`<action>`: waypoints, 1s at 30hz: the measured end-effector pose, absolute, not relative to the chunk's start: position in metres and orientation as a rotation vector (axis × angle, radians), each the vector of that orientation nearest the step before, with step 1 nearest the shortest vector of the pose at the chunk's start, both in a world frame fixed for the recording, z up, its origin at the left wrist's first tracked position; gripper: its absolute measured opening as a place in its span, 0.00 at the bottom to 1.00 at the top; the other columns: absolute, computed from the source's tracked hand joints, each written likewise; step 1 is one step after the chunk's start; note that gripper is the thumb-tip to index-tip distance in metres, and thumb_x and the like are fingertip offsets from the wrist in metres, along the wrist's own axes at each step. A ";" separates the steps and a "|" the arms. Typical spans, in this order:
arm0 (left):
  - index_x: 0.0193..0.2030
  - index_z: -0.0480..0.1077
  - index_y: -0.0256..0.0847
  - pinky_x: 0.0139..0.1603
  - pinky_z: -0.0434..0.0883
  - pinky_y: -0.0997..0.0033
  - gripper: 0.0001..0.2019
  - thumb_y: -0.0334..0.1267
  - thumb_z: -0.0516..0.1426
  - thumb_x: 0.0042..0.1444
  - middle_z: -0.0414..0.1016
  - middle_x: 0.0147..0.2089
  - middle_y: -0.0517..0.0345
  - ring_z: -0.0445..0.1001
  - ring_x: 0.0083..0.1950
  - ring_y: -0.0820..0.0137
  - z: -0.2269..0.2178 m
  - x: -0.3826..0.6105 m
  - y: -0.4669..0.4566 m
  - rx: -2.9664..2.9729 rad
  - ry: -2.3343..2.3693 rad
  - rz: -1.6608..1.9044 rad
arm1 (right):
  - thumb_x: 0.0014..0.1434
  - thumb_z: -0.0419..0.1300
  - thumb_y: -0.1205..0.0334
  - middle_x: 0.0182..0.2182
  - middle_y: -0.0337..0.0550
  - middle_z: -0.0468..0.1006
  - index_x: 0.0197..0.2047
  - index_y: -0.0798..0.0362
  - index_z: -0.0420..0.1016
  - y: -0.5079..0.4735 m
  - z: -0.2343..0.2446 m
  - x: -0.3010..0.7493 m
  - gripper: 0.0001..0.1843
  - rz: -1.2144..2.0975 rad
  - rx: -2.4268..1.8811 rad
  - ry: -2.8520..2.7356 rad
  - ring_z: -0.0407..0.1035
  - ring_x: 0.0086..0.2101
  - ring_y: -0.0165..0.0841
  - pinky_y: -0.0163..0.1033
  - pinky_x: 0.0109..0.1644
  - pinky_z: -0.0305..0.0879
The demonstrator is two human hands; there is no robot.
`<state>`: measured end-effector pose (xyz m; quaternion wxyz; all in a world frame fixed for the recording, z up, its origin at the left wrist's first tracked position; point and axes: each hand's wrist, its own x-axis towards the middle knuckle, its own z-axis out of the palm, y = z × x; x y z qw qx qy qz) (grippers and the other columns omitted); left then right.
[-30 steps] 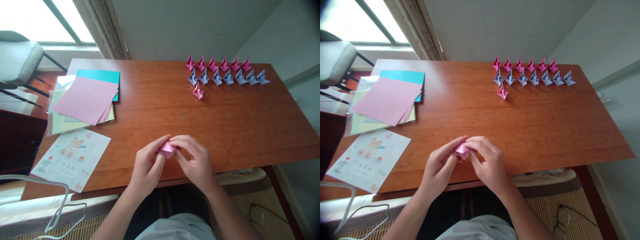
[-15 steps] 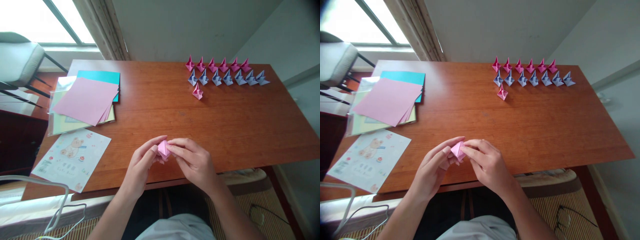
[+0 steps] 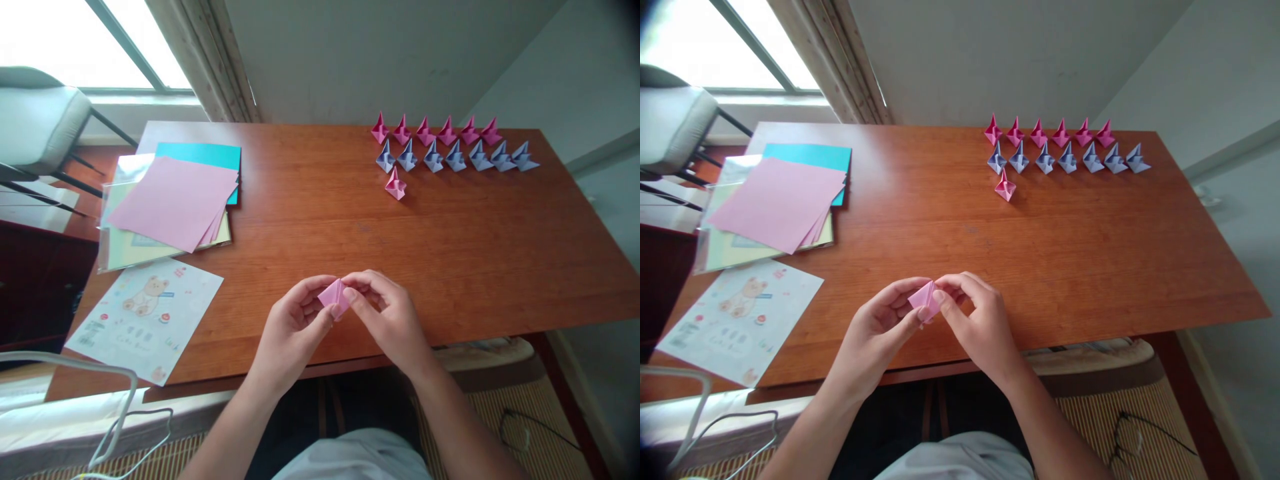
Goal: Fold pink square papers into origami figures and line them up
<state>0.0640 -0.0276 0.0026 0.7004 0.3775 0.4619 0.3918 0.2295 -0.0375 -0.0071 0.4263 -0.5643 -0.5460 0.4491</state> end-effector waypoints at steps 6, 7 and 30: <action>0.39 0.77 0.35 0.34 0.71 0.79 0.12 0.44 0.65 0.60 0.78 0.31 0.57 0.74 0.32 0.75 0.010 0.063 -0.025 0.849 0.982 0.731 | 0.63 0.65 0.59 0.37 0.39 0.80 0.40 0.49 0.79 -0.033 -0.008 0.228 0.04 1.282 -1.314 -1.160 0.75 0.38 0.33 0.36 0.43 0.72; 0.37 0.78 0.34 0.33 0.71 0.79 0.13 0.45 0.64 0.60 0.78 0.30 0.57 0.73 0.31 0.75 0.010 0.062 -0.025 0.850 0.963 0.699 | 0.63 0.65 0.59 0.36 0.39 0.80 0.40 0.49 0.79 -0.033 -0.007 0.228 0.03 1.297 -1.303 -1.137 0.75 0.38 0.32 0.36 0.43 0.72; 0.29 0.75 0.35 0.28 0.71 0.78 0.15 0.46 0.69 0.52 0.81 0.28 0.55 0.75 0.27 0.75 0.005 0.066 -0.026 0.825 1.102 0.677 | 0.64 0.64 0.58 0.33 0.39 0.80 0.38 0.50 0.81 -0.026 -0.001 0.238 0.06 1.323 -1.330 -1.374 0.74 0.35 0.32 0.37 0.37 0.68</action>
